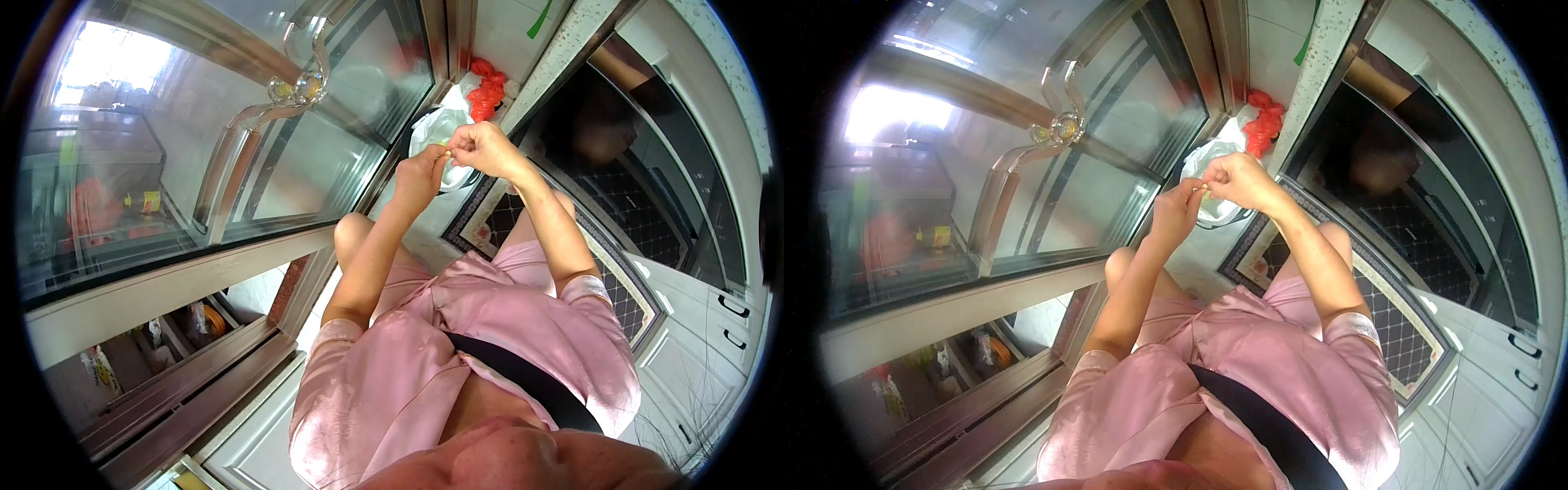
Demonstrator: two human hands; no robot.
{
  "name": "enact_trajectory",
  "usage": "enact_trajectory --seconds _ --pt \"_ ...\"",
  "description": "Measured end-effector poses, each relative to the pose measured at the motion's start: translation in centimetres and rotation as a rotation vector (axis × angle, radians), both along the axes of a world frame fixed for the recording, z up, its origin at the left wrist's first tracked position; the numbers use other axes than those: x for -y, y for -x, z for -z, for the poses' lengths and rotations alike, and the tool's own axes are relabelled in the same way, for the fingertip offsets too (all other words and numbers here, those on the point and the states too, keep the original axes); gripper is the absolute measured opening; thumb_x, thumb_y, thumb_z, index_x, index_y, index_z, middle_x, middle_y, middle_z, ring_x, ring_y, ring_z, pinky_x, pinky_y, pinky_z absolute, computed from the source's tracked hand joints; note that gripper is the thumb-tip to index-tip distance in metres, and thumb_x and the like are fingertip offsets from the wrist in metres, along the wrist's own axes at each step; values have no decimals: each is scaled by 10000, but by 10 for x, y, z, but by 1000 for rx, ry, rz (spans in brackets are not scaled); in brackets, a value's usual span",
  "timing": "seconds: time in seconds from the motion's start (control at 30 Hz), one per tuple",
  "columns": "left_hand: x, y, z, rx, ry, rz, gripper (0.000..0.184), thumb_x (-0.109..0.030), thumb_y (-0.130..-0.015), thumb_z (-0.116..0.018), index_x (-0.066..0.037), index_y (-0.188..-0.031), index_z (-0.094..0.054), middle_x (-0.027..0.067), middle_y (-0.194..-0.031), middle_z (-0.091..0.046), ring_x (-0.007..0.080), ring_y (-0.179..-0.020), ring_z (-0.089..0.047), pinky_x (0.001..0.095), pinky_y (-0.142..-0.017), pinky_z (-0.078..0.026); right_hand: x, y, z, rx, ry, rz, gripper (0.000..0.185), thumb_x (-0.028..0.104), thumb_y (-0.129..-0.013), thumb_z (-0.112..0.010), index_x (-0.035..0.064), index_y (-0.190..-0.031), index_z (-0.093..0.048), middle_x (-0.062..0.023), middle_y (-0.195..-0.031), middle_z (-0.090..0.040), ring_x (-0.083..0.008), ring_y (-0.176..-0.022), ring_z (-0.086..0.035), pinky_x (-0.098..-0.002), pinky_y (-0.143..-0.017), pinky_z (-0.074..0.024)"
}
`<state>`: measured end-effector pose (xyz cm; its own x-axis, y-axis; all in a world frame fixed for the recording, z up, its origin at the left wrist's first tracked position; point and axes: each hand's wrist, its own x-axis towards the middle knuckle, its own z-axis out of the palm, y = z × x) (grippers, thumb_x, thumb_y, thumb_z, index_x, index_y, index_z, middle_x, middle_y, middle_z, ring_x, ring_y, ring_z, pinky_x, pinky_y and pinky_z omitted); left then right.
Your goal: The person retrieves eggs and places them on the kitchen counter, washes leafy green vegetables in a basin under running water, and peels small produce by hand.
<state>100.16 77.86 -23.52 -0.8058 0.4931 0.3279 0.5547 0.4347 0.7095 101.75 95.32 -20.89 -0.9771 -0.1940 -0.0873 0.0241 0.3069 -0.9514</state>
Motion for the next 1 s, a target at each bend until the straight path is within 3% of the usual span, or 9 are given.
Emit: enact_trajectory --seconds 0.27,0.5,0.57,0.6,0.7,0.73,0.8,0.93,1.0 --pt "6 2 -1 10 11 16 85 -99 -781 -611 -48 -843 -584 147 -641 -580 290 -539 -569 340 -478 -421 14 -5 16 186 345 194 19 -10 -710 -588 -20 -711 -604 -59 -638 -616 -104 -574 -596 -230 -530 -479" --pt "12 2 -4 118 20 34 58 -89 -773 -621 -50 -811 -599 137 -589 -555 230 -465 -502 300 -453 -389 12 -5 21 -41 -24 80 27 -40 -738 -574 -15 -739 -582 -41 -680 -605 -77 -617 -589 -216 -551 -492" --pt "12 1 -5 139 -67 39 74 -109 -765 -627 -51 -807 -609 162 -624 -566 302 -515 -548 342 -475 -419 8 -4 21 270 495 89 36 -18 -751 -578 -24 -776 -603 -74 -688 -621 -132 -639 -618 -254 -572 -514" --pt "13 2 -4 142 -66 35 74 -109 -765 -627 -51 -807 -609 162 -624 -566 302 -515 -548 342 -475 -419 3 -4 22 276 543 41 58 -23 -785 -556 -31 -826 -596 -98 -751 -629 -162 -663 -630 -273 -588 -533" --pt "18 5 -3 276 -93 70 88 -121 -773 -633 -46 -815 -616 146 -620 -570 235 -481 -526 304 -475 -407 0 -6 23 317 678 7 64 -28 -787 -551 -37 -834 -594 -107 -779 -630 -165 -657 -630 -274 -586 -533" --pt "20 5 -6 356 -53 99 90 -111 -787 -625 -31 -827 -612 93 -622 -569 153 -518 -490 266 -493 -391 0 -7 26 324 685 -1 73 -30 -787 -549 -37 -845 -592 -111 -797 -628 -170 -656 -630 -280 -591 -535" --pt "22 8 0 468 -61 160 83 -97 -811 -608 -15 -819 -602 -7 -620 -542 48 -566 -428 211 -515 -352 3 -10 30 281 624 -2 71 -28 -786 -551 -35 -842 -593 -107 -788 -627 -167 -650 -627 -276 -589 -533" --pt "29 4 20 703 -174 203 83 -97 -822 -601 -19 -794 -590 -51 -627 -507 29 -566 -397 198 -510 -325 12 -15 28 24 125 -35 101 -60 -783 -531 -17 -841 -602 -74 -757 -628 -139 -652 -624 -256 -587 -527" --pt "29 2 22 699 -225 195 91 -99 -830 -594 -27 -779 -578 -78 -625 -470 18 -555 -367 185 -497 -293 15 -16 28 21 78 -31 103 -61 -784 -527 -15 -835 -604 -73 -751 -626 -135 -649 -622 -254 -585 -528"
